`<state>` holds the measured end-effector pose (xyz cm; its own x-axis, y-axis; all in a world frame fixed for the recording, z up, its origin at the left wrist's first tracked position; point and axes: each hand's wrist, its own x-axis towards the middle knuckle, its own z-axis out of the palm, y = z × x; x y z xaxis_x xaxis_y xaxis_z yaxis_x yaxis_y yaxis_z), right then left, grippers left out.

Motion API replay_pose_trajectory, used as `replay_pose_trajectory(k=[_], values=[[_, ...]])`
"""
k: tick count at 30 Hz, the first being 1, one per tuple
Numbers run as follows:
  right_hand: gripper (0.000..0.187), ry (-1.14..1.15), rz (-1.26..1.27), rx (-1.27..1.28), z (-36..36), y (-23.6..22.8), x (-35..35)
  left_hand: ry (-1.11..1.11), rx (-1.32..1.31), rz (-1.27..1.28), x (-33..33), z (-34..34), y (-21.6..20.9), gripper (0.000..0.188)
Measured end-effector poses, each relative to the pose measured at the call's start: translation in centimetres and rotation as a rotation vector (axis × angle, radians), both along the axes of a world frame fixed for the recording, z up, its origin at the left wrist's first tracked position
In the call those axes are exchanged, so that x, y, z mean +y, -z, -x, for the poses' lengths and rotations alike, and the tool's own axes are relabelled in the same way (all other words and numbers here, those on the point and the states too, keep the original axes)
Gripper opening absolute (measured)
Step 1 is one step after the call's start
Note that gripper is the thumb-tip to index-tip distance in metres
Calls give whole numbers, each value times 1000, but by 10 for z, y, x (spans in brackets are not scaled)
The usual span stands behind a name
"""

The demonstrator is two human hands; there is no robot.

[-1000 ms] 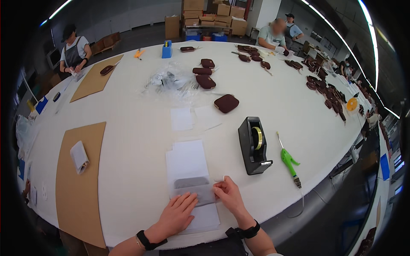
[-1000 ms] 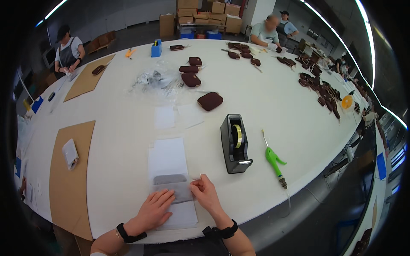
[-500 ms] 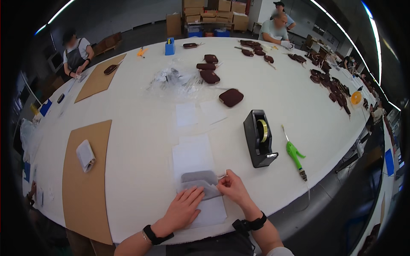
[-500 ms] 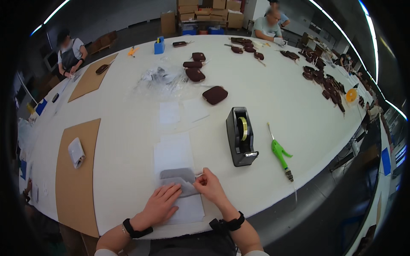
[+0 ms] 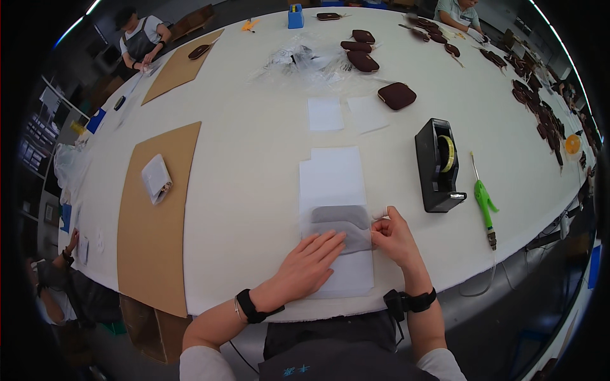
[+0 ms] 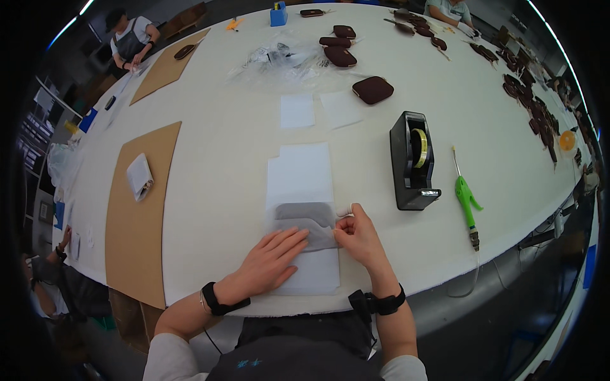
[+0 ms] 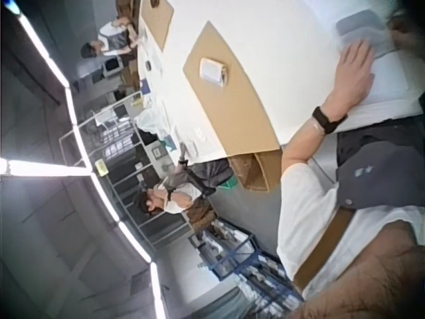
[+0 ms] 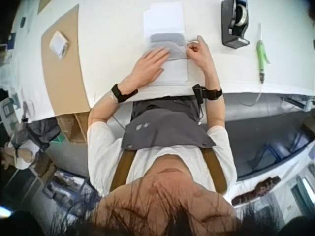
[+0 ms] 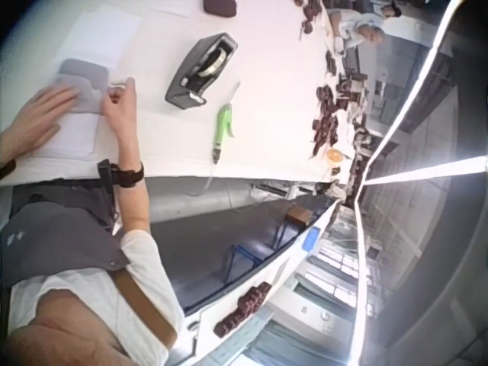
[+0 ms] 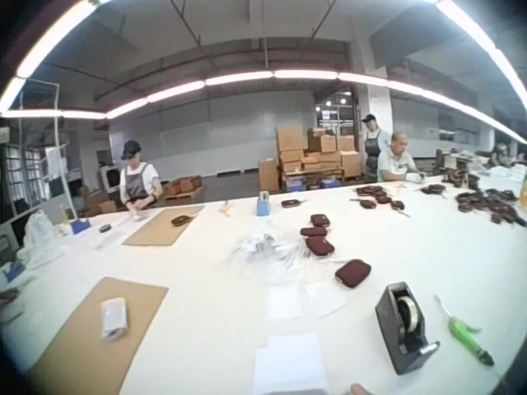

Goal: The person repeatedly picks up small maroon cases, uses a green screwdriver to tighten screws on the case surface, and then wraps each case in white paper. The process is repeated for multiple units on a large white table.

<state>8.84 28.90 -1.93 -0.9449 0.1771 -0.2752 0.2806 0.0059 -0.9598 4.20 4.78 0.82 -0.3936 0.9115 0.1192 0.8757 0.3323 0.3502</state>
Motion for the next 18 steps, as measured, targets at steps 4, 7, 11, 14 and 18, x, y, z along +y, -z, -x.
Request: replay_pose_trajectory(k=[4, 7, 11, 14, 18], values=[[24, 5, 13, 15, -2, -1, 2, 8, 5, 6, 1, 1, 2, 56], [21, 88, 166, 39, -2, -10, 0, 0, 10, 19, 2, 2, 3, 56], [18, 98, 102, 157, -9, -7, -3, -2, -1, 20, 2, 2, 3, 57], [16, 25, -60, 160, -10, -2, -5, 6, 3, 17, 1, 3, 4, 58], [16, 98, -119, 109, -8, 8, -4, 13, 12, 4, 1, 5, 3, 58]])
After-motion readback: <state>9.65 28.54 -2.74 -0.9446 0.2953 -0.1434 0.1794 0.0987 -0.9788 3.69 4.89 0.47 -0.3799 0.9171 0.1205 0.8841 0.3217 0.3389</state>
